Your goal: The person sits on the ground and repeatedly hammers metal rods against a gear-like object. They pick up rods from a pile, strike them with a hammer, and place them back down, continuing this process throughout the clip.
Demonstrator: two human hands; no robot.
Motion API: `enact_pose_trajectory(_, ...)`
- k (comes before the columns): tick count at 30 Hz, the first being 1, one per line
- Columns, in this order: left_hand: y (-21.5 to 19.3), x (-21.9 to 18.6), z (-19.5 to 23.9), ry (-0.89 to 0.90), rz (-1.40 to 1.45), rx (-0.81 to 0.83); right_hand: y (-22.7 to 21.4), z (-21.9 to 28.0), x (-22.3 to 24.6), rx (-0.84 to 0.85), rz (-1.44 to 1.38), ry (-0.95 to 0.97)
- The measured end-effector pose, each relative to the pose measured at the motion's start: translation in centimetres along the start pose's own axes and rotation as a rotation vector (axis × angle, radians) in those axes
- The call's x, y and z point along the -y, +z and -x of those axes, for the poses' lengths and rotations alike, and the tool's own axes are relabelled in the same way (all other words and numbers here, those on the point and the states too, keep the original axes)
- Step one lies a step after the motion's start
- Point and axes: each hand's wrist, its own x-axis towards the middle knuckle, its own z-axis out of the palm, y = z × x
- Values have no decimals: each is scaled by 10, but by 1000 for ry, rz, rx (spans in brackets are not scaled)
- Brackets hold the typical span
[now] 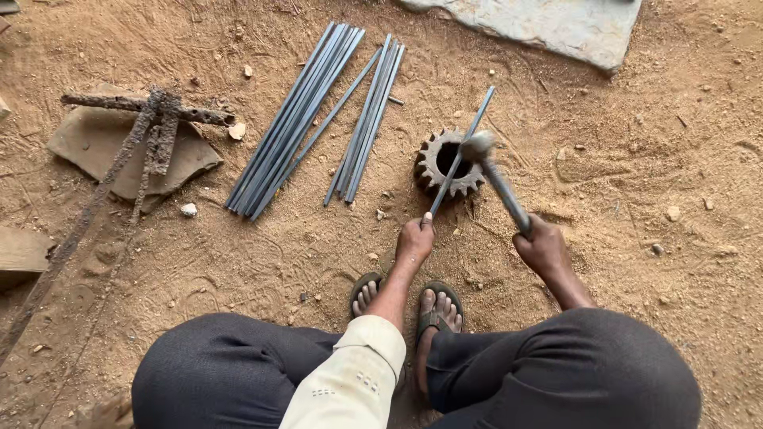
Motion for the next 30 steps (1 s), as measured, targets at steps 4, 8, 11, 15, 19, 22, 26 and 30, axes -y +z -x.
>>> enact_pose_trajectory(4,-13,-1,-2,-18,88,42,25,15,-15,-96,-79,-23)
enact_pose_trajectory(8,-10,-8,12,-111,296,169,42,31,-35,9,-119,105)
enact_pose_trajectory(11,-27,-28,27,-176,368,212,54,28,-35,61,-57,134)
enact_pose_trajectory(15,-56,-81,58,-255,639,422,52,27,-34,-57,255,50)
enact_pose_trajectory(19,-109,-134,101,-239,696,503,44,35,-19,64,-33,160)
enact_pose_trajectory(22,-146,-162,130,-153,781,568,43,45,-6,56,-77,168)
enact_pose_trajectory(26,-167,-189,153,-42,888,640,36,50,0,49,-103,153)
enact_pose_trajectory(30,-174,-201,162,1,967,689,40,45,-1,46,-63,140)
